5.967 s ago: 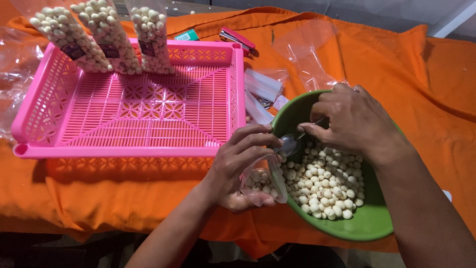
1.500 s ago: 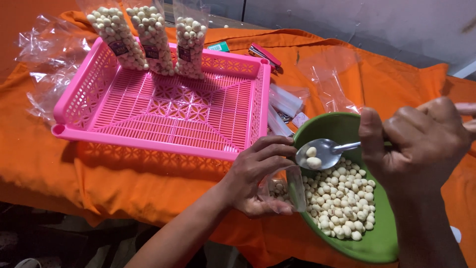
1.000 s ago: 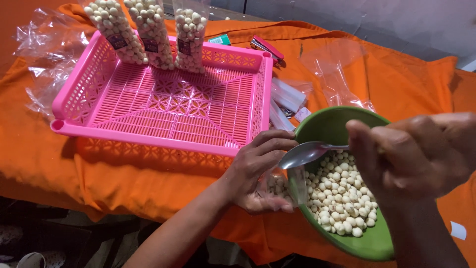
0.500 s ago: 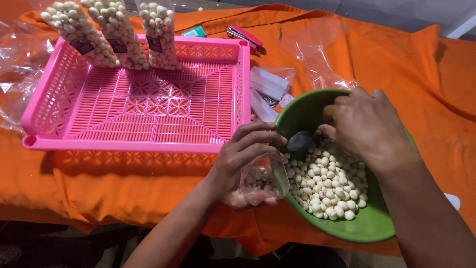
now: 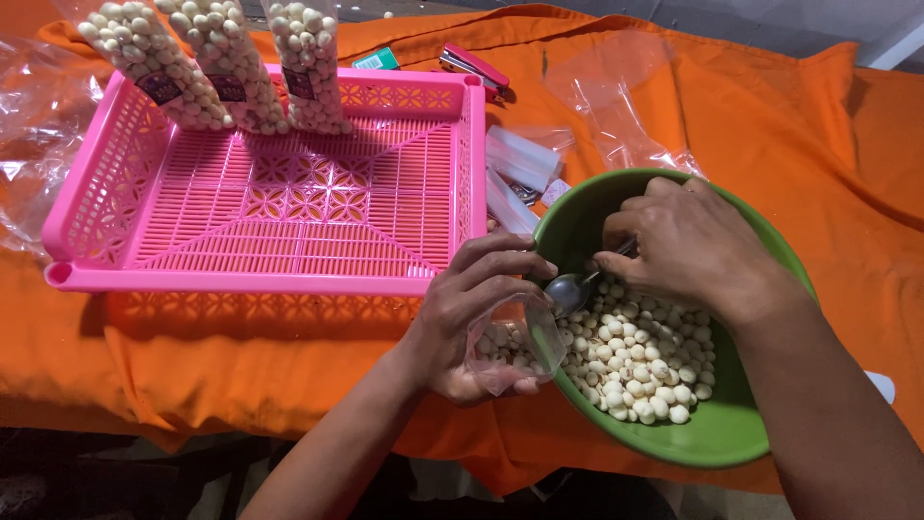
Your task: Scooping small round snacks from a bowl into a plastic bag using a spoon at a natural pace.
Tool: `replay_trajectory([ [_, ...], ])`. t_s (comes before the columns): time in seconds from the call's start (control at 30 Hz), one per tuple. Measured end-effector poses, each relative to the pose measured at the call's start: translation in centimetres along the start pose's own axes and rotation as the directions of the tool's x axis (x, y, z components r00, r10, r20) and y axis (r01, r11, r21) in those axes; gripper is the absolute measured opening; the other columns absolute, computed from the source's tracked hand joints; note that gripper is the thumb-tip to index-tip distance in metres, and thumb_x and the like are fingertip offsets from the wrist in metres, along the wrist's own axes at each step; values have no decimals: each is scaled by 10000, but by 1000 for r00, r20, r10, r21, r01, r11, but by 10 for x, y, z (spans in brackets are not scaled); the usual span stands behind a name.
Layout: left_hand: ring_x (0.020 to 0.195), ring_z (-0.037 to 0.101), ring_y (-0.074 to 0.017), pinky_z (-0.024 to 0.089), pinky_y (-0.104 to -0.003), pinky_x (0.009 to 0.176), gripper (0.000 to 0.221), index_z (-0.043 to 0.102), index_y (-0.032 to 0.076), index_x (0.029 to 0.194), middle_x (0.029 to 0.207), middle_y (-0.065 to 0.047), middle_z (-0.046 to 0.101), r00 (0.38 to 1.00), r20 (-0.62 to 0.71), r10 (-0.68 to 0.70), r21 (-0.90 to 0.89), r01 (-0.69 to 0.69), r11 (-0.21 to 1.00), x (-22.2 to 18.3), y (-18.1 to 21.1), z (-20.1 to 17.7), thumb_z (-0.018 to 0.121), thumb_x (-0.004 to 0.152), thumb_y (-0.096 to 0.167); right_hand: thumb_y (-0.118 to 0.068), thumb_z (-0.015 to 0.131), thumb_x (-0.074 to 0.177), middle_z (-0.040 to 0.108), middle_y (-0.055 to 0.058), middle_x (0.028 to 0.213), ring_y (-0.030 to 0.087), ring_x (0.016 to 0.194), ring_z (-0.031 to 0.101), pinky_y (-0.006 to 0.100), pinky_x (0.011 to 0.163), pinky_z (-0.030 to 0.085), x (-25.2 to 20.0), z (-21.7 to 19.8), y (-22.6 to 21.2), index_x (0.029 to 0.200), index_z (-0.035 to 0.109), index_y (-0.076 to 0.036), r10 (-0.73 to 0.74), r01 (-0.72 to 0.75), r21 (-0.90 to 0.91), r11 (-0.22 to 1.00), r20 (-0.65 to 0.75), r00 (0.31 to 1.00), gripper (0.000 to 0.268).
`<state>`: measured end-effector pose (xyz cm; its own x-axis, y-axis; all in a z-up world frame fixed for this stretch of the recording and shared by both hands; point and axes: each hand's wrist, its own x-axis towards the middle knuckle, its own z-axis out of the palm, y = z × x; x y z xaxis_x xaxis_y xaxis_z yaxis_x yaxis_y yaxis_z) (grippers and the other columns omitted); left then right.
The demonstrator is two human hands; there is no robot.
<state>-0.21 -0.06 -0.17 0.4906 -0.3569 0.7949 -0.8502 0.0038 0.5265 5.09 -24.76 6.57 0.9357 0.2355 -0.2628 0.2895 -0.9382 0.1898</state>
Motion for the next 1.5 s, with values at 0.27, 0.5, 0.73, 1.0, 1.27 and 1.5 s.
replay_trajectory([
  [0.27,1285,581,-369,513,-551,1113,636,661,38,1110,1259,-120,659,1000,17,-4,2,4,1000,-1,0,-1,592,878,627,-575,670,863,763,-18,1051,230,1061,627,457,977,456,1,7,5,1104,770,-241,-70,75,60,995,-75,995,424],
  [0.5,1276,582,-373,505,-549,1109,631,658,42,1101,1234,-124,666,1000,10,-1,0,1,1000,1,1,-2,591,881,630,-513,608,963,723,41,845,243,843,669,458,903,521,-11,-17,0,862,761,-186,-41,61,115,992,-165,985,375],
  [0.73,1285,594,-377,510,-535,1104,612,660,66,1109,1239,-116,670,1000,11,8,18,-8,1000,0,0,-3,576,891,632,-520,668,957,713,20,792,278,887,637,480,874,455,-9,6,27,760,736,-195,28,7,79,997,-441,897,386],
  [1.0,1281,599,-372,523,-550,1105,627,673,51,1112,1233,-120,675,1000,-1,12,0,-12,1000,-1,1,-4,560,908,634,-419,693,1147,666,-85,683,189,774,588,436,969,350,-20,6,33,645,637,-192,-13,-91,-97,991,-753,657,554],
  [1.27,1270,608,-366,542,-532,1087,625,659,31,1131,1238,-127,676,1000,-6,22,13,-22,1000,-2,1,-5,588,900,607,-154,747,1144,495,-27,580,250,690,503,474,1033,347,-40,-10,2,585,461,-122,-63,-19,-78,997,-902,427,629],
  [1.5,1279,593,-388,555,-541,1077,690,605,35,1272,1244,-169,663,1000,-13,16,15,-15,1000,-4,0,-4,586,911,622,-236,698,1193,426,18,559,265,618,381,483,888,302,-53,-20,-24,592,461,-113,-115,66,-98,993,-927,357,657],
])
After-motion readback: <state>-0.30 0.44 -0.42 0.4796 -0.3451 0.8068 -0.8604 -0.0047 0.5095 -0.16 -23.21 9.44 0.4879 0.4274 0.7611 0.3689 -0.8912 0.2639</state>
